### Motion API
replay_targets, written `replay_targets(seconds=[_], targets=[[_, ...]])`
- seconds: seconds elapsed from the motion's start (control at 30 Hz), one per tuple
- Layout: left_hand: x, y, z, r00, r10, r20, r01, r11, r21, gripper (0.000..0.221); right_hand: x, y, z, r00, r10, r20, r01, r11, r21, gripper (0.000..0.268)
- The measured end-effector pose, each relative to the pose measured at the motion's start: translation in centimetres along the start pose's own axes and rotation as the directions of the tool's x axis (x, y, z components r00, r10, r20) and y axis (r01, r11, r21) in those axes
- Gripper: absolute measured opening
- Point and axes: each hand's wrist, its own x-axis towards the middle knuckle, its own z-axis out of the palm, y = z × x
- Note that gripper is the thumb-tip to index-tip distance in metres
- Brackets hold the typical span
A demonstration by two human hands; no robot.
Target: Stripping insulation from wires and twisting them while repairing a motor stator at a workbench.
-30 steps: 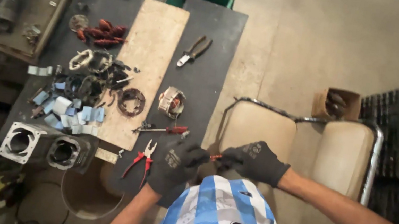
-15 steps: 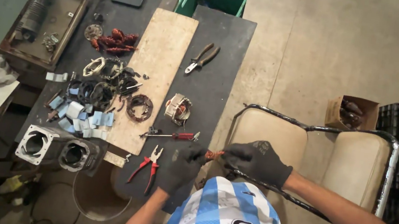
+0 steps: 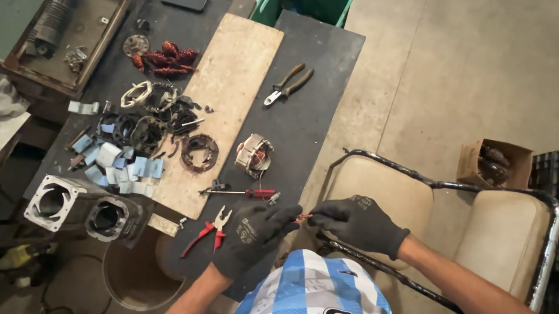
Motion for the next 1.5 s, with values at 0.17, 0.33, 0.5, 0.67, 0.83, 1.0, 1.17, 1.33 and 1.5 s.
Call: replay_targets(seconds=[0.17,0.33,0.5,0.67,0.83,1.0,1.17,1.33,1.5], targets=[[1.2,0.7,-0.9,0.998,-0.058,0.024,0.062,0.964,-0.258,0.016,-0.1,-0.3,-0.1,1.000,0.005,0.017,-0.005,1.000,-0.012,0.032],[1.6,1.2,-1.5,0.971,-0.212,0.114,0.240,0.894,-0.380,0.019,0.1,0.2,0.2,1.000,-0.023,-0.013,0.021,0.992,-0.125,0.035],[2.2,2.5,-2.4,0.968,-0.196,0.159,0.225,0.956,-0.191,0.024,-0.4,-0.2,0.0,0.992,-0.129,-0.012,0.123,0.961,-0.247,0.033],[2.5,2.8,-2.8,0.949,-0.265,0.169,0.298,0.930,-0.216,0.020,1.2,1.8,3.1,0.963,-0.262,-0.063,0.236,0.933,-0.270,0.041],[1.4,2.4,1.2,0.848,-0.527,0.054,0.528,0.849,-0.011,0.026,2.3,-0.6,1.2,0.999,0.041,-0.009,-0.042,0.990,-0.133,0.039],[1.7,3.8,-1.7,0.900,-0.426,0.090,0.404,0.894,0.192,0.040,2.8,1.5,3.3,0.998,0.052,0.026,-0.041,0.945,-0.324,0.040],[2.3,1.7,0.0,0.881,-0.472,0.037,0.470,0.863,-0.188,0.022,2.6,1.6,4.6,0.971,-0.177,0.159,0.234,0.830,-0.506,0.049],[0.5,-2.0,6.8,0.791,-0.606,0.088,0.469,0.508,-0.722,0.009,3.4,3.4,5.8,0.955,-0.297,-0.026,0.281,0.925,-0.255,0.048],[-1.4,-3.9,12.6,0.461,-0.783,0.417,0.874,0.320,-0.365,0.028,4.3,4.5,5.6,0.973,-0.140,-0.185,0.124,0.988,-0.095,0.032]])
